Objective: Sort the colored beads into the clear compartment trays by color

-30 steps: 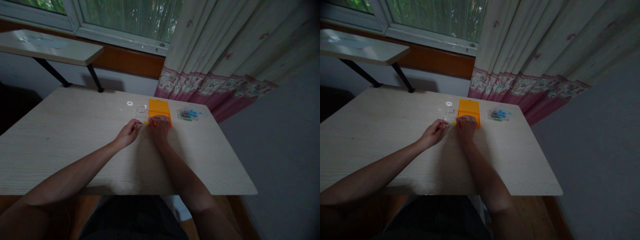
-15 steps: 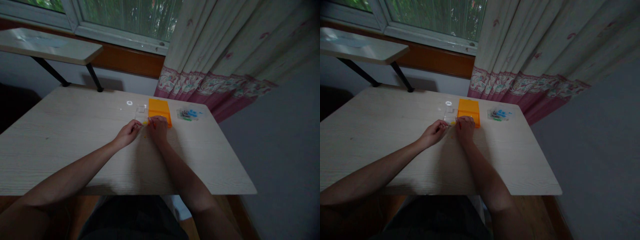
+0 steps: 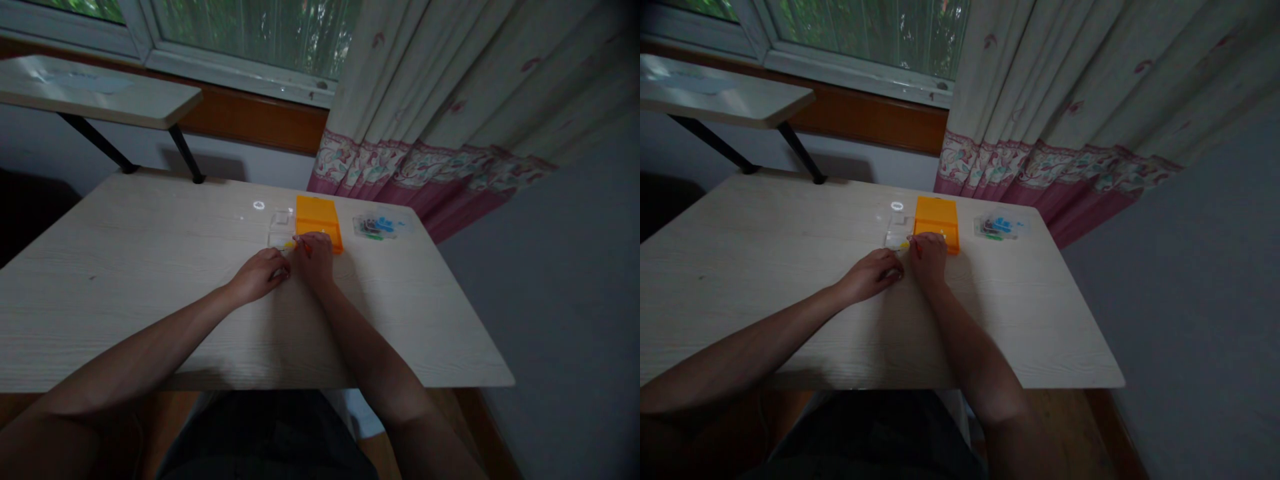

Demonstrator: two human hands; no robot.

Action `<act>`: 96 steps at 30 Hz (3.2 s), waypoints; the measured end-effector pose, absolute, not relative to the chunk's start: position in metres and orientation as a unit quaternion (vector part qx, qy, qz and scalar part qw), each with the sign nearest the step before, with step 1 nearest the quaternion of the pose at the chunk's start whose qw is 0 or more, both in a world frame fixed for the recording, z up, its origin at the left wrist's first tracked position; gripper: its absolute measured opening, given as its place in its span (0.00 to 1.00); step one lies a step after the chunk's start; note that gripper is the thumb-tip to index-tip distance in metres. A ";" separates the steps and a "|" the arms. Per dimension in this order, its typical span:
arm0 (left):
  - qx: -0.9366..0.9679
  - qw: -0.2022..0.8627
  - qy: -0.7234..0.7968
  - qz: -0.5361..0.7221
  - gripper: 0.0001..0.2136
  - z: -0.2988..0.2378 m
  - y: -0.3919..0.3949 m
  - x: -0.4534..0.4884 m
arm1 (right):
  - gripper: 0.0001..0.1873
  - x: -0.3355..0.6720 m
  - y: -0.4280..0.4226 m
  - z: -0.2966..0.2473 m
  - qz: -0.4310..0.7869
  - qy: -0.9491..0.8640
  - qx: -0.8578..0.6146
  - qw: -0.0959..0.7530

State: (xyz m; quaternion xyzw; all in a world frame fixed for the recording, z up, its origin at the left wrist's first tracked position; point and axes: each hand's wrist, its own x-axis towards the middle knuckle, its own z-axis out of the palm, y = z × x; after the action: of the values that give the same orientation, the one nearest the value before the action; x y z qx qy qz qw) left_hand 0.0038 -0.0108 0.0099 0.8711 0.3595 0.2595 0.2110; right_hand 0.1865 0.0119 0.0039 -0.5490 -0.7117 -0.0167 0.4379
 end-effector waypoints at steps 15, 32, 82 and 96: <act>0.853 0.186 0.406 0.271 0.09 0.011 -0.007 0.001 | 0.12 0.187 0.011 0.005 -0.002 -0.721 -0.519 0.458; 0.674 0.421 0.441 0.417 0.20 0.000 0.006 -0.001 | 0.10 0.176 -0.004 0.012 -0.032 -0.824 -0.400 0.400; 0.729 0.359 0.454 0.366 0.21 0.004 0.004 -0.003 | 0.09 0.189 0.007 0.009 -0.019 -0.730 -0.499 0.467; 0.843 0.248 0.393 0.272 0.13 0.009 0.000 -0.003 | 0.09 0.186 0.017 0.003 -0.028 -0.739 -0.565 0.366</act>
State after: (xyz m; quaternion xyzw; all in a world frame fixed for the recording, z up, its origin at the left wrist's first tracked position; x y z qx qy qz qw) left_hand -0.0027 -0.0005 0.0087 0.8427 0.3929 0.2723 0.2476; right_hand 0.1858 0.0169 0.0034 -0.5651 -0.7390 -0.0285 0.3657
